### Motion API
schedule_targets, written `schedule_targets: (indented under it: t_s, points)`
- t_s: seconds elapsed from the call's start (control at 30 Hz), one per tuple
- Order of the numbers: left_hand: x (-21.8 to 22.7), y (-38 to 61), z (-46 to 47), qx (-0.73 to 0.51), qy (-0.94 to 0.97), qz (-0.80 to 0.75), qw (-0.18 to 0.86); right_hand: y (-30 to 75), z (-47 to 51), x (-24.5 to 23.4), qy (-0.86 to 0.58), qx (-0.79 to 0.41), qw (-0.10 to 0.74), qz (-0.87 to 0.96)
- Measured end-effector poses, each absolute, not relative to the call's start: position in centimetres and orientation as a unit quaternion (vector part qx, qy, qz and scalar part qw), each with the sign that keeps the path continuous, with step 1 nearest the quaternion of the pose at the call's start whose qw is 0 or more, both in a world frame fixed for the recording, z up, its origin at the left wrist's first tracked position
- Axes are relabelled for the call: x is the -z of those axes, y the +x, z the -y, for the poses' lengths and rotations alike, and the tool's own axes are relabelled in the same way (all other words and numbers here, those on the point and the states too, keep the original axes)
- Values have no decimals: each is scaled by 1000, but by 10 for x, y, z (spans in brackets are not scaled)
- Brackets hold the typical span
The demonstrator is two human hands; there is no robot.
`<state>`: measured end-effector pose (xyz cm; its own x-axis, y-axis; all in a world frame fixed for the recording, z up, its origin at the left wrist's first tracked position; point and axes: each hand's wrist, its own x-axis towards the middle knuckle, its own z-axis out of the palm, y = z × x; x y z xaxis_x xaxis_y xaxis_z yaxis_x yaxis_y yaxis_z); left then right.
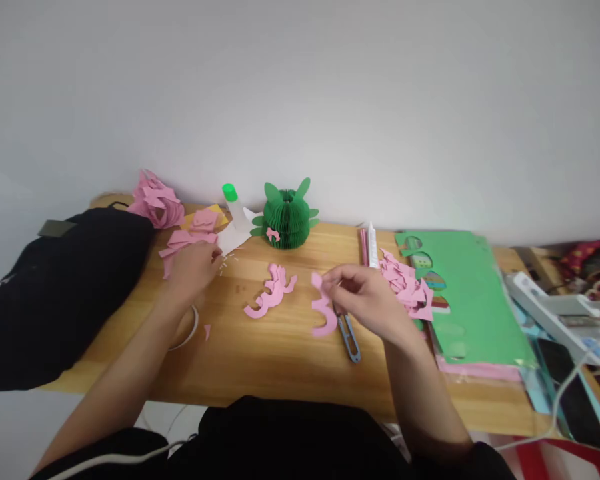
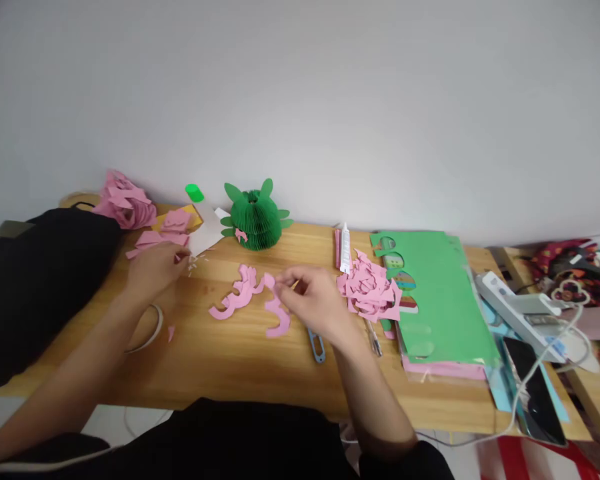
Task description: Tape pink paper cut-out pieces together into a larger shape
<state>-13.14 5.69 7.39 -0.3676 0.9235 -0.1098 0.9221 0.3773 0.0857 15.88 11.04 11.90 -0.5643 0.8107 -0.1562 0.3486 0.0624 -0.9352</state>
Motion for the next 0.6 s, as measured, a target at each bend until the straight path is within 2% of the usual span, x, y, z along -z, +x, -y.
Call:
schedule_targets:
  t_s: [0.03, 0.17, 0.43, 0.6]
  points:
    - [-74, -132, -57, 8, 554, -830, 70, 158, -107, -108, -429, -557, 164, 691]
    - [-77, -132, -60, 39, 535, -841, 63, 158, -88, -68, -456, -559, 111, 684]
    - [-96, -131, -44, 36, 521, -850, 68, 162, -73, -35, -506, -464, 103, 720]
    - [-101, -126, 13, 31, 540, -831, 132, 164, -67, -31, -529, -373, 111, 754]
